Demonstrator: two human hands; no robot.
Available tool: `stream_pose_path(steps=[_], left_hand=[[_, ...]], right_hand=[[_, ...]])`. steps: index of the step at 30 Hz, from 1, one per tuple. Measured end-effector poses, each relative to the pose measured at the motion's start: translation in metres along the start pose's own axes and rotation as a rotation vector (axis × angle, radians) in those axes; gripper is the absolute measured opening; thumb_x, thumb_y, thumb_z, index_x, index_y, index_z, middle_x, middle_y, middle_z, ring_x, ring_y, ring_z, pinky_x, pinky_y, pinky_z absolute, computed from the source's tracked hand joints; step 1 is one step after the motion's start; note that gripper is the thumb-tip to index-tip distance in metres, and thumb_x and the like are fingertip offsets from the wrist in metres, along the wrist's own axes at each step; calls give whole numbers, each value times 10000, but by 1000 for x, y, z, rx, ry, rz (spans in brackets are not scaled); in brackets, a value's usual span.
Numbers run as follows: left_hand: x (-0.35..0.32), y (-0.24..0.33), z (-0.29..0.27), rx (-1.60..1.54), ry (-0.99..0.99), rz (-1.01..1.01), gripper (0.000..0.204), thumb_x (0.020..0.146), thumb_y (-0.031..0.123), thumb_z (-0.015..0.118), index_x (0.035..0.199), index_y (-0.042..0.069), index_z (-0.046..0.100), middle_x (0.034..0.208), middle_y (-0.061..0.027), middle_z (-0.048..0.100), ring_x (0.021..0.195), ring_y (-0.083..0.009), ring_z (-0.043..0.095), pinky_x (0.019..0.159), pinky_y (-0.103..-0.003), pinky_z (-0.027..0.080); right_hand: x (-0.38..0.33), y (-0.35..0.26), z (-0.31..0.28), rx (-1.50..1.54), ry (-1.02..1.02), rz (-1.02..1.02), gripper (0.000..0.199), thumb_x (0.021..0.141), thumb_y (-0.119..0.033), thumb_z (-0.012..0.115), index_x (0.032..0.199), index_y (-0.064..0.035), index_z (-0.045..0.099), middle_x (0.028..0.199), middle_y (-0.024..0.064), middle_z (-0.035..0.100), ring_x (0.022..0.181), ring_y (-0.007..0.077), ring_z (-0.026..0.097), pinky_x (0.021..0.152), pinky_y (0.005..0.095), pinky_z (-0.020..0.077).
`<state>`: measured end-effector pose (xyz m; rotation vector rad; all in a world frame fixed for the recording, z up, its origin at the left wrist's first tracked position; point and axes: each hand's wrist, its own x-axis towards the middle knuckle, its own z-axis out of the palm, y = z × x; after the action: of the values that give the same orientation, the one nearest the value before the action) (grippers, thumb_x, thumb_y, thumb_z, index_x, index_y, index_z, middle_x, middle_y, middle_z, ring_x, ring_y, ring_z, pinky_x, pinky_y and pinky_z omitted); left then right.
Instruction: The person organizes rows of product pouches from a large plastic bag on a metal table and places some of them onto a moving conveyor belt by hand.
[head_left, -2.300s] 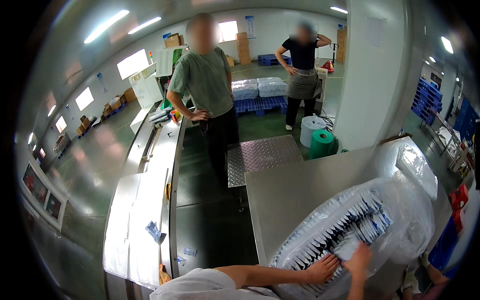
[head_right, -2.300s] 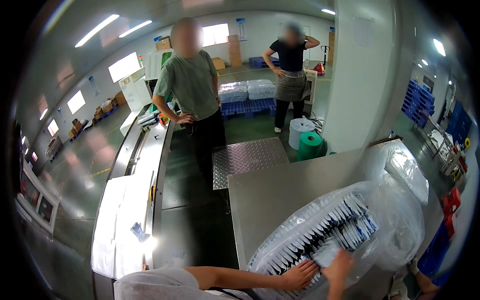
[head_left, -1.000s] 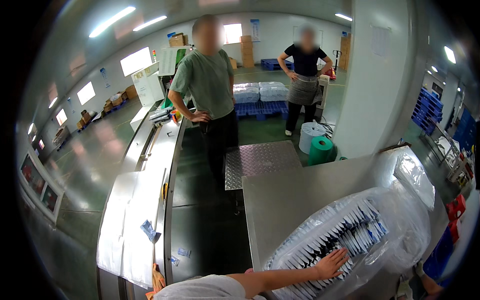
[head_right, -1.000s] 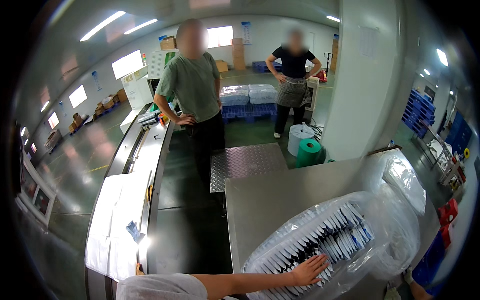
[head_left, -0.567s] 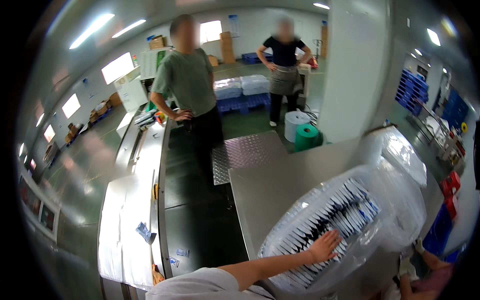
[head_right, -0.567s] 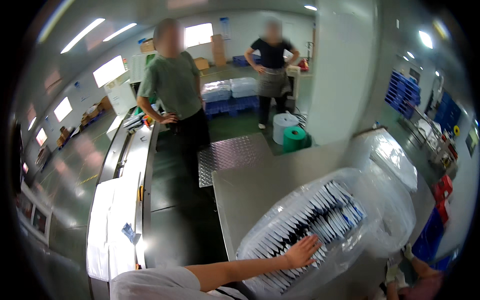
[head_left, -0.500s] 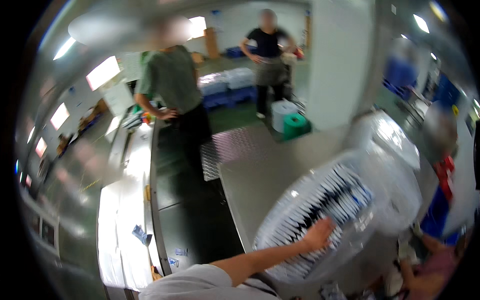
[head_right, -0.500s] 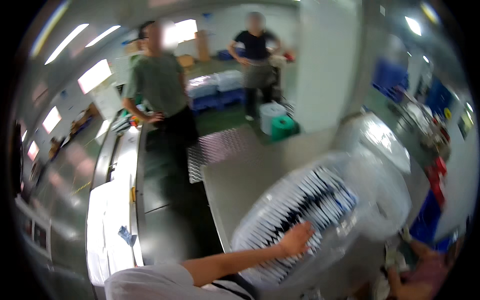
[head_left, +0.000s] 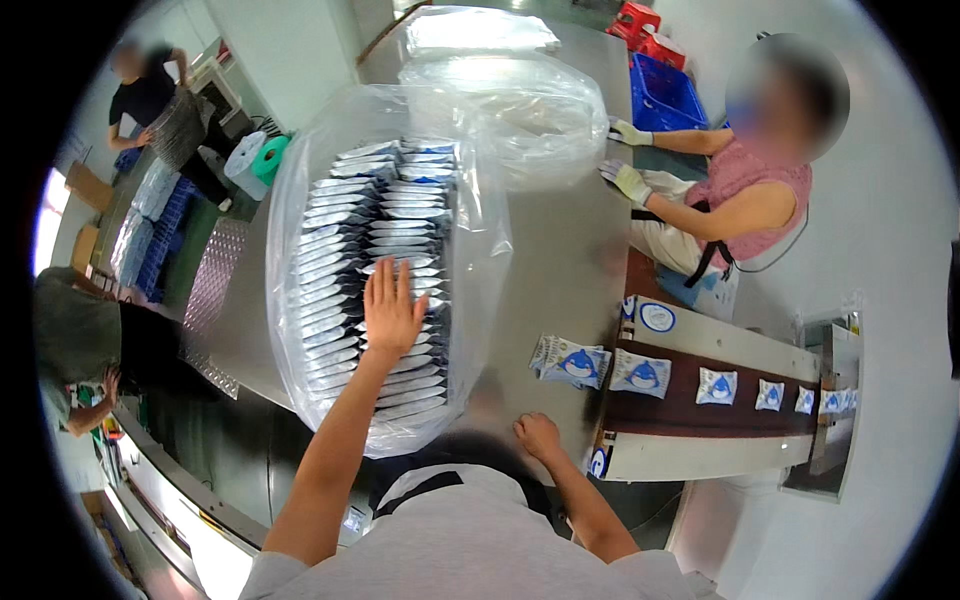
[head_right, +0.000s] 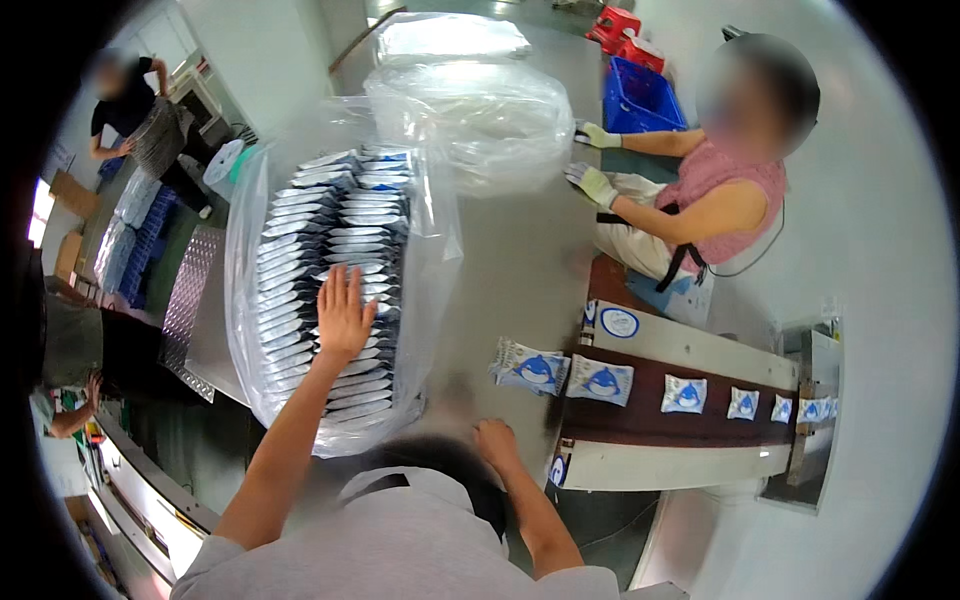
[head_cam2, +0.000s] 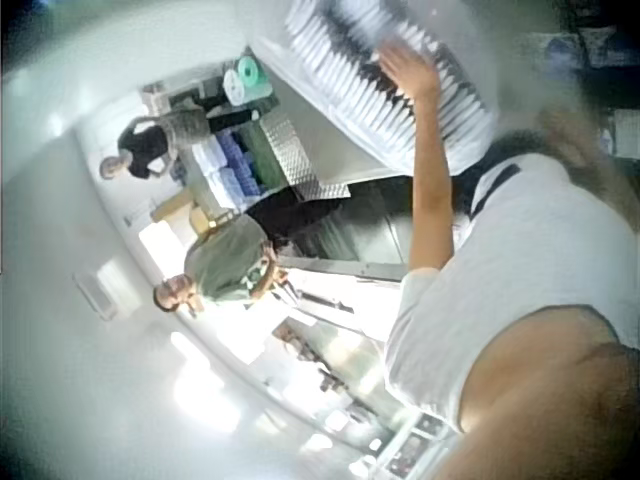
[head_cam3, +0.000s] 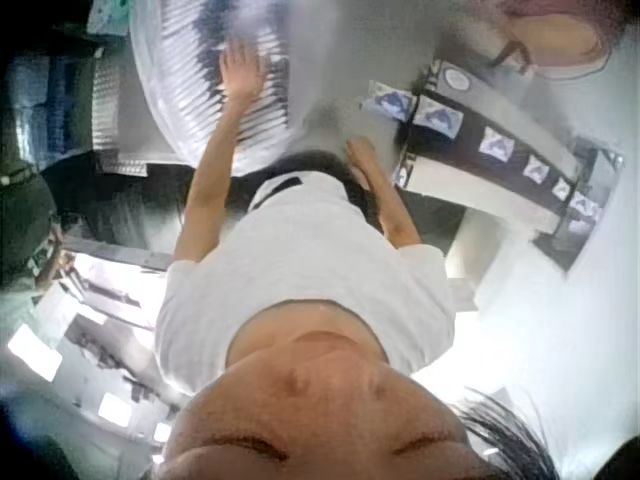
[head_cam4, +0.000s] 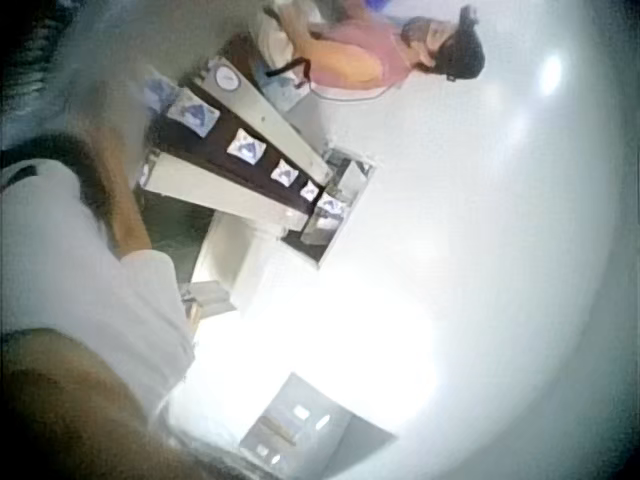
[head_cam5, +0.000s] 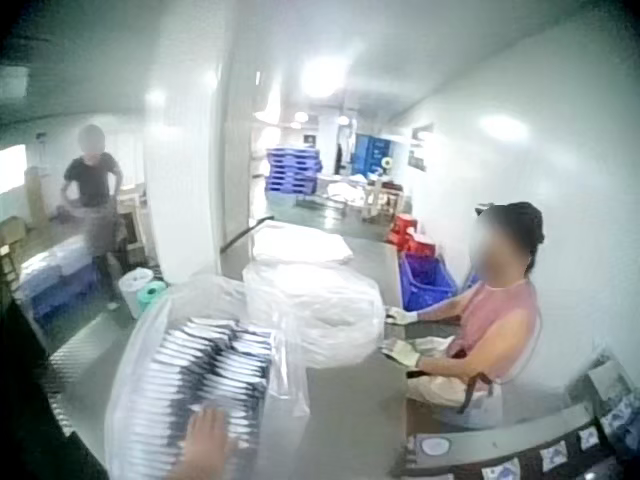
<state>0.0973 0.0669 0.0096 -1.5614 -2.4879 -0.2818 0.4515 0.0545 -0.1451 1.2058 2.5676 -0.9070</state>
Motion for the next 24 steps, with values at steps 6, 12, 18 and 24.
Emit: stream_pose_path(steps=[6,12,18,24], left_hand=[[-9,-11,1,47,14,-2,601,925,382,438,1406,44,312,1456,-189,289,1367,-350,225,1099,-464,184],[-1,1,-4,-17,59,45,569,922,362,447,1382,43,345,1424,-198,329,1342,-363,263,1079,-476,213],[-4,-4,-2,9,4,10,579,934,363,417,1412,57,300,1443,-185,302,1366,-340,226,1096,-461,186],[-1,-1,-4,-11,-15,1,595,917,382,443,1395,50,321,1446,-204,289,1359,-353,232,1089,-470,198]], right_hand=[[27,29,-40,317,-191,-287,227,842,-245,565,918,-41,628,921,162,624,892,319,588,797,406,460],[14,161,-228,-345,407,33,361,731,-18,584,1085,-83,603,1024,148,627,974,333,591,831,388,472],[4,206,-272,-535,-260,104,570,617,-342,794,1131,-177,614,1112,39,552,1160,244,480,895,531,406],[92,122,-239,-75,-346,-359,589,637,-311,778,1124,-48,578,1087,154,543,1074,323,490,914,401,405]])
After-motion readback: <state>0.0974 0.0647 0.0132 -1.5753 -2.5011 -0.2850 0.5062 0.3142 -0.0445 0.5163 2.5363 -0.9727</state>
